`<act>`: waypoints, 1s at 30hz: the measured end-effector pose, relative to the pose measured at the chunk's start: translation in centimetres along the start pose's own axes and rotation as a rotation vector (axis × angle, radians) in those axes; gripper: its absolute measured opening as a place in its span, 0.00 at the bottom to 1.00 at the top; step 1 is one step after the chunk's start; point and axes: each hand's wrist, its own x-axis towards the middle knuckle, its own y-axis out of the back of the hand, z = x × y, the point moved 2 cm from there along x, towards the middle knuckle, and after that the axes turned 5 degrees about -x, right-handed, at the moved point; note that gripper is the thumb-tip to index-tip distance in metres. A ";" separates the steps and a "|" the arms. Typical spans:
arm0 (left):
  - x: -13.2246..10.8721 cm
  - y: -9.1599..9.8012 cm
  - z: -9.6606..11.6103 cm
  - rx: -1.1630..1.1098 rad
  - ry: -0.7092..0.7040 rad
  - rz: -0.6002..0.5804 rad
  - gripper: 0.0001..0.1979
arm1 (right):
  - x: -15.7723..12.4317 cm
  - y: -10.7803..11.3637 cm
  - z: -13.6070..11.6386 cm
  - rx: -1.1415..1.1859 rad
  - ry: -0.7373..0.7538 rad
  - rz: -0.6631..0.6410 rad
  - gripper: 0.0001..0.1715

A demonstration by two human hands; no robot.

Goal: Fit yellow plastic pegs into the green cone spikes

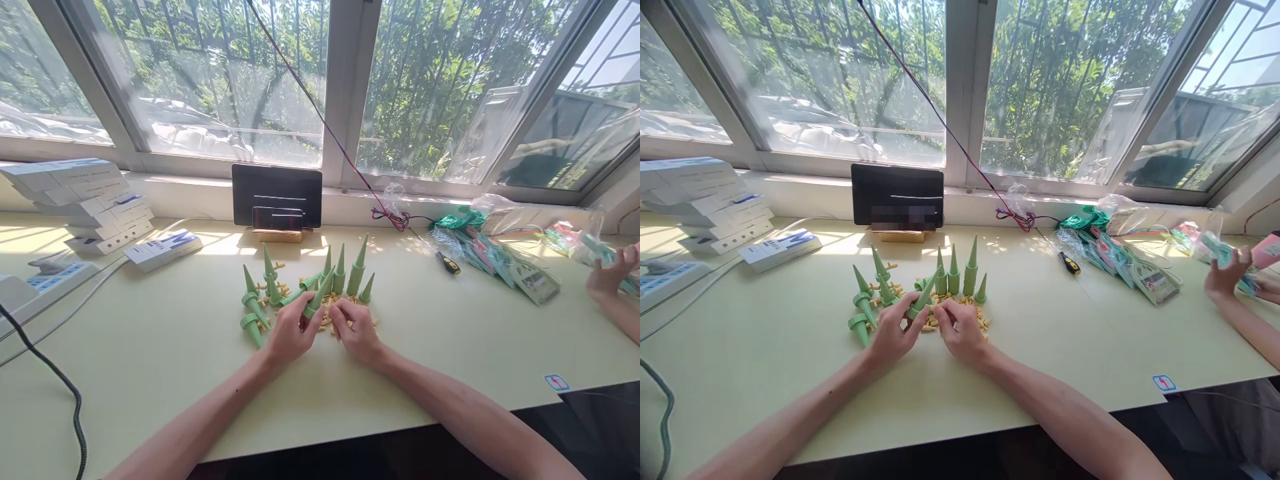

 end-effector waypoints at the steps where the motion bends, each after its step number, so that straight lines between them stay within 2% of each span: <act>1: 0.0 0.0 0.0 -0.003 -0.001 -0.002 0.07 | 0.0 0.0 0.0 -0.002 0.006 0.001 0.20; 11: -0.1 -0.2 -0.3 -0.047 -0.055 -0.020 0.10 | 0.0 0.1 0.4 0.008 0.015 -0.001 0.20; 15: -0.2 -0.2 -0.6 -0.043 -0.030 -0.028 0.10 | 0.1 0.0 0.3 0.002 -0.002 0.015 0.20; 23: -0.2 -0.1 -0.4 -0.049 -0.061 -0.035 0.10 | -0.1 -0.2 0.0 0.123 -0.048 -0.010 0.15; 30: -0.1 -0.1 -0.5 -0.049 -0.046 -0.063 0.10 | -0.1 -0.1 -0.1 0.138 -0.062 -0.026 0.19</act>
